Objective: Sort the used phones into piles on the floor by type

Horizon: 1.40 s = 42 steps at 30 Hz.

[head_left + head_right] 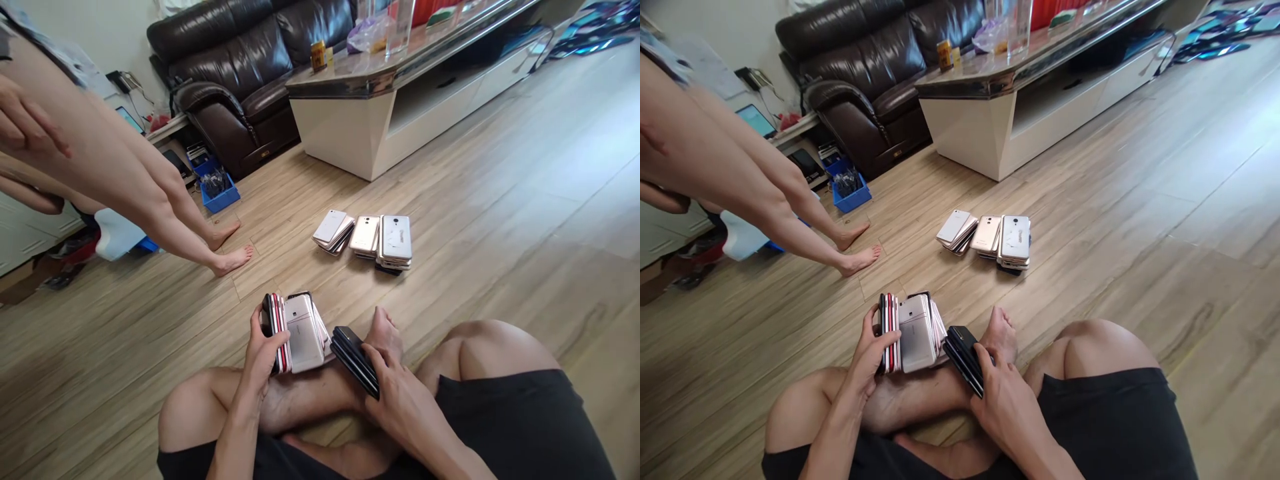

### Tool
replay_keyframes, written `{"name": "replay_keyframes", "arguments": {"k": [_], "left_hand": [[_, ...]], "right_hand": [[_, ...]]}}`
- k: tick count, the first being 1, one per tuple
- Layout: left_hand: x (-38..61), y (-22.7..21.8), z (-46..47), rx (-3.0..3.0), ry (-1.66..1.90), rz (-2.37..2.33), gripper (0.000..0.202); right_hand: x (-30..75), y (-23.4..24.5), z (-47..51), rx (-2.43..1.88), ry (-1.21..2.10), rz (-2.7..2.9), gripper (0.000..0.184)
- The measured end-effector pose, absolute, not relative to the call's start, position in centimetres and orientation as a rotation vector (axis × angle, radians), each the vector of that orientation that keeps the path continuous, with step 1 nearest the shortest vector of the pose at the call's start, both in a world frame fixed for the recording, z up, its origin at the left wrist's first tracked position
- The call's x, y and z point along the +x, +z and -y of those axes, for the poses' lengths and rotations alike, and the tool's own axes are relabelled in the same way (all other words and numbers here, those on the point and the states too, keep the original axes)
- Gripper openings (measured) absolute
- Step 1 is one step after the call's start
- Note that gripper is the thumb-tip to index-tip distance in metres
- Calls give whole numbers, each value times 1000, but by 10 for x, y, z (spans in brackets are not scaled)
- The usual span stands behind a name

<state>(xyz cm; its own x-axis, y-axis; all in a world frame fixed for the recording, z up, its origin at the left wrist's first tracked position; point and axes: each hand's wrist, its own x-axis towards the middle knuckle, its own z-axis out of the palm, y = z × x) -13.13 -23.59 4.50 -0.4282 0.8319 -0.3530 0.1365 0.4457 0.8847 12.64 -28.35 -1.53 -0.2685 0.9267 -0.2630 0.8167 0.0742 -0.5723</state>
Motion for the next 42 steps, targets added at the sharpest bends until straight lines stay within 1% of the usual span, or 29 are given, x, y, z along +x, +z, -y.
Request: {"name": "replay_keyframes", "arguments": {"k": [3, 8, 13, 15, 18, 21, 25, 29, 34, 38, 42], "left_hand": [[-132, 51, 242, 733, 1100, -1781, 89], [-131, 65, 247, 625, 1227, -1627, 87], [-143, 68, 262, 425, 1266, -1258, 81], [-147, 64, 272, 375, 1257, -1068, 80], [-145, 55, 285, 379, 1269, -911, 83], [-134, 48, 296, 335, 1258, -835, 85], [-117, 42, 309, 199, 1177, -684, 79], [-101, 36, 323, 137, 1035, -580, 72], [-83, 27, 334, 112, 924, -488, 60], [-75, 27, 335, 90, 864, -467, 59], [-71, 30, 333, 107, 830, -477, 59]], "right_hand": [[131, -14, 277, -1767, 1063, 2091, 76], [138, -11, 270, -1870, 1159, 1937, 77], [149, -18, 267, -1908, 1184, 1774, 64], [154, -21, 266, -1835, 1243, 1633, 61], [157, -18, 266, -1634, 1457, 1322, 61], [156, -7, 274, -1487, 1765, 922, 68], [157, 10, 290, -1314, 1989, 564, 74], [162, 19, 302, -1209, 2038, 411, 72], [166, 30, 308, -1186, 2041, 372, 70], [168, 38, 312, -1183, 2047, 366, 69], [169, 40, 316, -1176, 2049, 348, 73]]}}
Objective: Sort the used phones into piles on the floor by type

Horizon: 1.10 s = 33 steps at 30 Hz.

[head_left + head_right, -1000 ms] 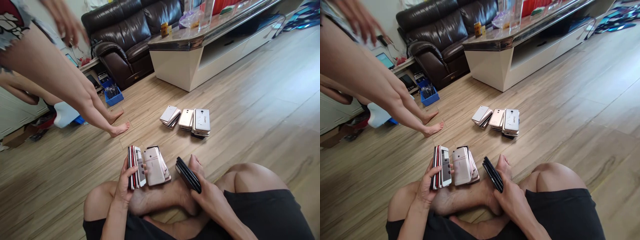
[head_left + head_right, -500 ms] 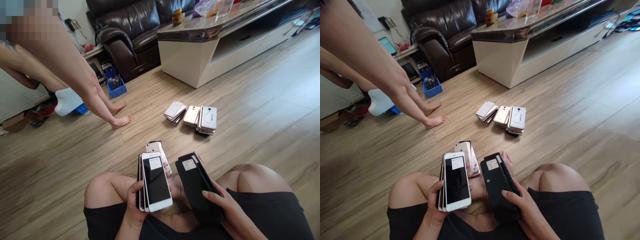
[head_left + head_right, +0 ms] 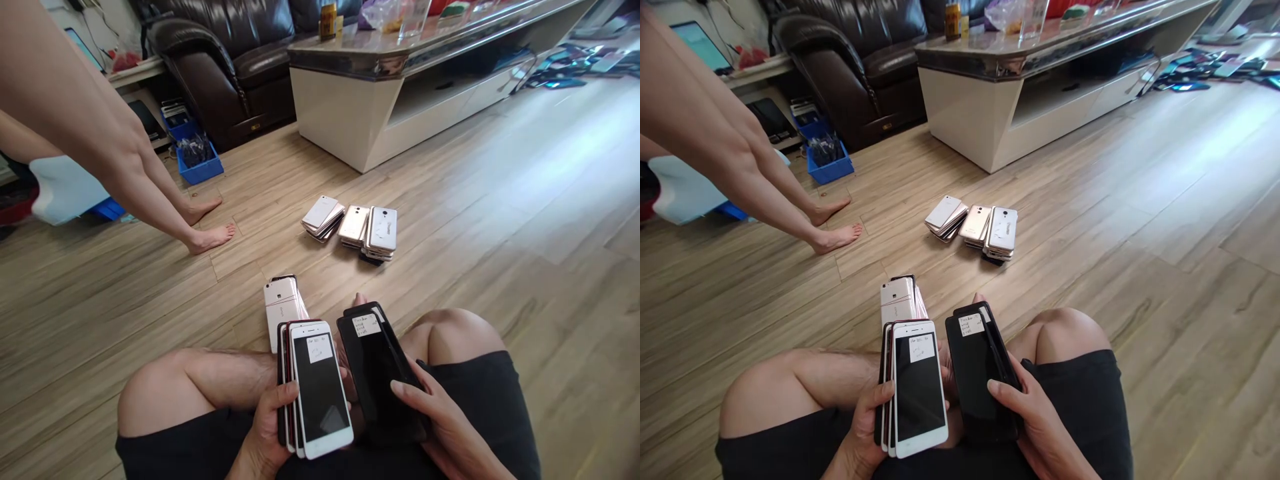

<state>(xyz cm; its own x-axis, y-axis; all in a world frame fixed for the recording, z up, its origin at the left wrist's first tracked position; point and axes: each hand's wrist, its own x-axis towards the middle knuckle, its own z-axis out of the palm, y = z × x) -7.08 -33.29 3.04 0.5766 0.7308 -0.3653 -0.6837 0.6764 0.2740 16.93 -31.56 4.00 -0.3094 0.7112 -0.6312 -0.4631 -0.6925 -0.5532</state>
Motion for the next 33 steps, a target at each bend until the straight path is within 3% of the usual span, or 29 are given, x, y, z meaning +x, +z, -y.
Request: {"name": "replay_keyframes", "arguments": {"k": [11, 21, 28, 33], "left_hand": [[-69, 26, 336, 95, 835, -548, 61], [-49, 23, 347, 123, 922, -795, 45], [-39, 22, 352, 128, 1018, -815, 60], [-37, 25, 348, 91, 1024, -820, 56]], "right_hand": [[170, 42, 318, -1058, 2069, 323, 68], [168, 41, 327, -1023, 1995, 335, 62], [168, 37, 331, -1018, 1973, 294, 62], [168, 35, 330, -1026, 1961, 337, 56]]}}
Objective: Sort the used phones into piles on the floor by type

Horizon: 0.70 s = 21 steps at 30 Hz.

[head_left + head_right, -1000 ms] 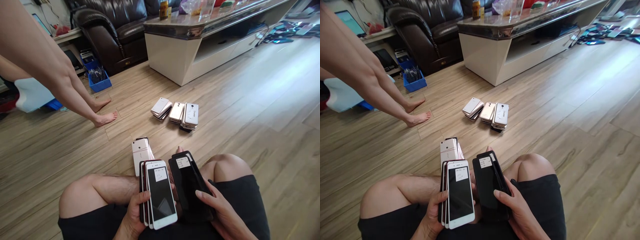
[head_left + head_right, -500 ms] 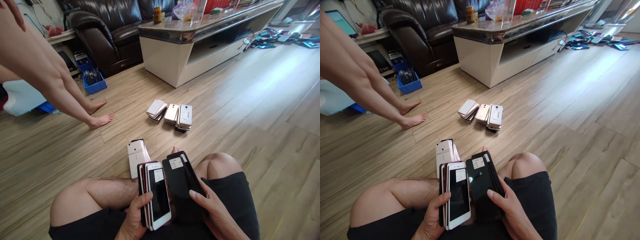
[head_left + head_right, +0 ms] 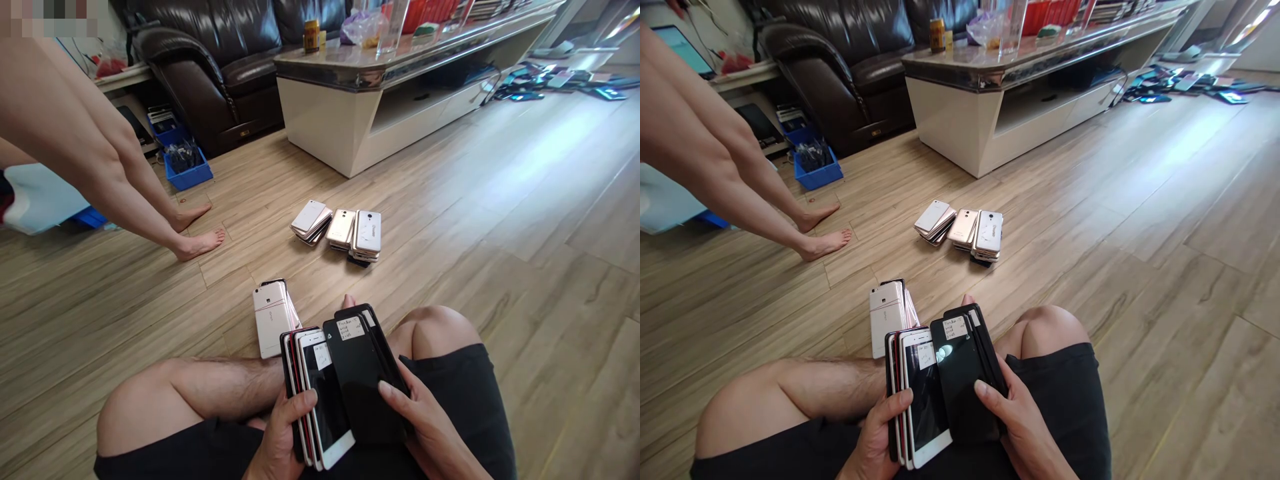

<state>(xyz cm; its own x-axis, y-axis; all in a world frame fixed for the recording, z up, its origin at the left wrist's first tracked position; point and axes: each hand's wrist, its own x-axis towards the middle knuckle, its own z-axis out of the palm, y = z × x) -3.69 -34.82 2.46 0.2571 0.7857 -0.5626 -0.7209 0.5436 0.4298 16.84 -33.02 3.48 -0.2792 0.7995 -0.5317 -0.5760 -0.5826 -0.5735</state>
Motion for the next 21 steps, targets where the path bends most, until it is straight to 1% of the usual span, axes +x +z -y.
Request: {"name": "replay_keyframes", "arguments": {"k": [4, 8, 10, 14, 19, 21], "left_hand": [[-40, 20, 351, 44, 977, -870, 49], [-41, 16, 353, 12, 926, -903, 45], [-40, 16, 352, 8, 952, -903, 45], [-37, 17, 351, -72, 1002, -865, 47], [-36, 12, 351, -151, 963, -893, 38], [-35, 11, 349, -156, 967, -888, 39]], "right_hand": [[168, 33, 331, -1051, 1950, 349, 59], [168, 32, 333, -1170, 1875, 273, 54], [169, 32, 333, -1207, 1853, 268, 55], [169, 37, 332, -1158, 1879, 376, 60], [167, 39, 333, -1138, 1876, 406, 61], [165, 39, 335, -1136, 1873, 404, 60]]}}
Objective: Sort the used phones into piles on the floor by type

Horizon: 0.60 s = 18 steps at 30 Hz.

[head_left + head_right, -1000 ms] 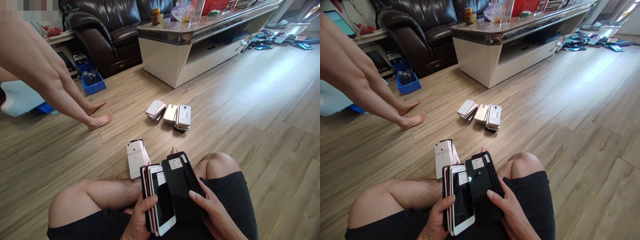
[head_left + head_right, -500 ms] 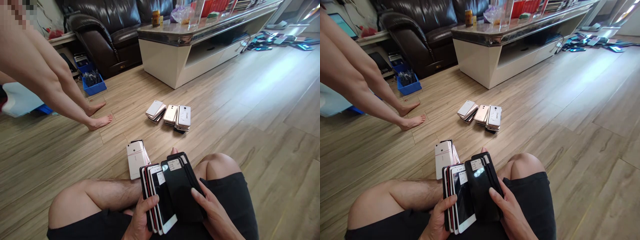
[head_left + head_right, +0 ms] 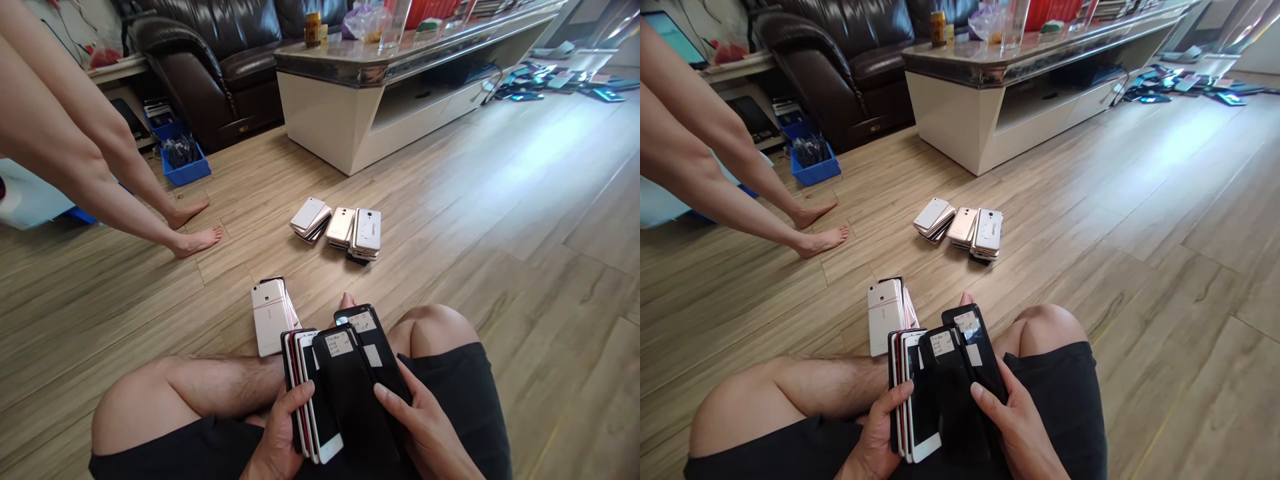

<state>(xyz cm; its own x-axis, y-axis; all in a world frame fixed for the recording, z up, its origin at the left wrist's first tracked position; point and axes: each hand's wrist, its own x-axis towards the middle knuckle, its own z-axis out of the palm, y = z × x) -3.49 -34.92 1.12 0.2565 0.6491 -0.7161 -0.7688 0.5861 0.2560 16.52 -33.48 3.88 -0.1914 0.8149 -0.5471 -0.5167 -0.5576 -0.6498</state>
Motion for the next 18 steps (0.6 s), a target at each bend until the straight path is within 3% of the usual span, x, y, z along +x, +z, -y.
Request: {"name": "replay_keyframes", "arguments": {"k": [7, 18], "left_hand": [[-26, 15, 343, -57, 998, -868, 65], [-31, 2, 347, -207, 706, -645, 51]], "right_hand": [[164, 36, 342, -1223, 1814, 498, 69], [170, 42, 342, -1210, 1859, 531, 66]]}}
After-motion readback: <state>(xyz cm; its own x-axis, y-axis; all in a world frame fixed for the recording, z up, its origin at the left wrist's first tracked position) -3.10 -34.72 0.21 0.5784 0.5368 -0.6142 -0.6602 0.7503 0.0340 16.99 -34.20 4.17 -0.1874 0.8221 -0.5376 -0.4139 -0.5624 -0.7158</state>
